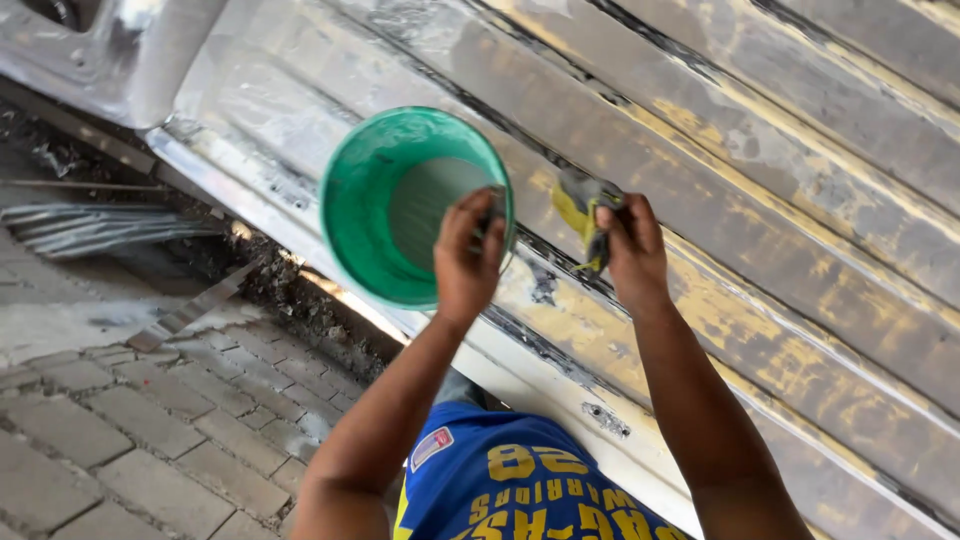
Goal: Sanding the surface of a vehicle body part using sandpaper and water.
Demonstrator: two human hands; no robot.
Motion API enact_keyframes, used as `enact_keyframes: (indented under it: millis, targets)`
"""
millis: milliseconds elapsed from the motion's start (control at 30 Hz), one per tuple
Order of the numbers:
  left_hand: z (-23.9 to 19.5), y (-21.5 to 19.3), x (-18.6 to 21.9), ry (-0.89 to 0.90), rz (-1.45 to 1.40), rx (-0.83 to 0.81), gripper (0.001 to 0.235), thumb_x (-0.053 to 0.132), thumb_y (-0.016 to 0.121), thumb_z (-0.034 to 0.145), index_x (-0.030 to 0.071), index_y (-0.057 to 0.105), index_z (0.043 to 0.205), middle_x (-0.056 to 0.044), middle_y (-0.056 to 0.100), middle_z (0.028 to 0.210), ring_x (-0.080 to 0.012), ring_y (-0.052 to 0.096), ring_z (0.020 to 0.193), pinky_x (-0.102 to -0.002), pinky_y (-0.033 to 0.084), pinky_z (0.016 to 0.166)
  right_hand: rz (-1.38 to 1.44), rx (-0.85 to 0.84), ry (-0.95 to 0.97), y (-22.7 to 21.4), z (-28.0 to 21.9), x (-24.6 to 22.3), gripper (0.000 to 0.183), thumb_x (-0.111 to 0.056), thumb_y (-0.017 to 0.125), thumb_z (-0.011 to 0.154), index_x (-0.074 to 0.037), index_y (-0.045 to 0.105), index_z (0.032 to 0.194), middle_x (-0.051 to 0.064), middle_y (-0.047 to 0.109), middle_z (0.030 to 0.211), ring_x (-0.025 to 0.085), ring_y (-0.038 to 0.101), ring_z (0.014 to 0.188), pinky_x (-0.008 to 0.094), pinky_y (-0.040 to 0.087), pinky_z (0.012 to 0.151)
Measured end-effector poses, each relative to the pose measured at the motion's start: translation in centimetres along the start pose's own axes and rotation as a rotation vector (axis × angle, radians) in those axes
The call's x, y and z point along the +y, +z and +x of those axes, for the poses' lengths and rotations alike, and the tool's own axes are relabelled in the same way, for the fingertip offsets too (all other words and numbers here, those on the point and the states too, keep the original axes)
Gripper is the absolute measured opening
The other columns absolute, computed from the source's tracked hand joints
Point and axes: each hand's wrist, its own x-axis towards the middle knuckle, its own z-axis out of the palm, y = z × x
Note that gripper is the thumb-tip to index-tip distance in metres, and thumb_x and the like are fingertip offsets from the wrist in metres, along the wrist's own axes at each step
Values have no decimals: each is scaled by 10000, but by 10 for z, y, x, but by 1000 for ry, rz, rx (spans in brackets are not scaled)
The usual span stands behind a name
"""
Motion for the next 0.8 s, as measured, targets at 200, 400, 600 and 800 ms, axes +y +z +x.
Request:
enact_keyframes:
  millis: [200,400,600,800]
  targets:
    - [22,-60,-55,-454,-271,170,365,137,675,1033,24,644,1379,-82,713,947,-83,597,777,-234,498,672,-211,-398,-111,128,21,-51,176,-211,590,1094,-60,570,1183,-18,604,1009,62,554,939,240,476,848]
    - [23,-76,-127,-569,-153,184,365,166,691,970,3,673,1296,-113,758,997,-132,659,804,-279,540,704,-774,-439,-480,187,58,7,235,-124,651,984,10,628,1176,195,655,1230,384,658,1106,436,522,912]
    - [44,-57,-210,-792,311,-63,371,225,715,827,67,762,1159,-250,740,1140,-388,698,1080,-444,545,936,-1491,-744,111,238,122,59,305,-81,538,955,-81,666,1232,214,676,1280,409,642,1181,518,517,980]
    - [35,-14,-333,-937,624,-495,319,208,610,914,65,725,1174,-238,694,1269,-389,685,1162,-495,562,986,-1560,-616,207,207,186,220,412,-124,454,990,-112,617,1369,192,647,1392,384,597,1308,510,479,1101]
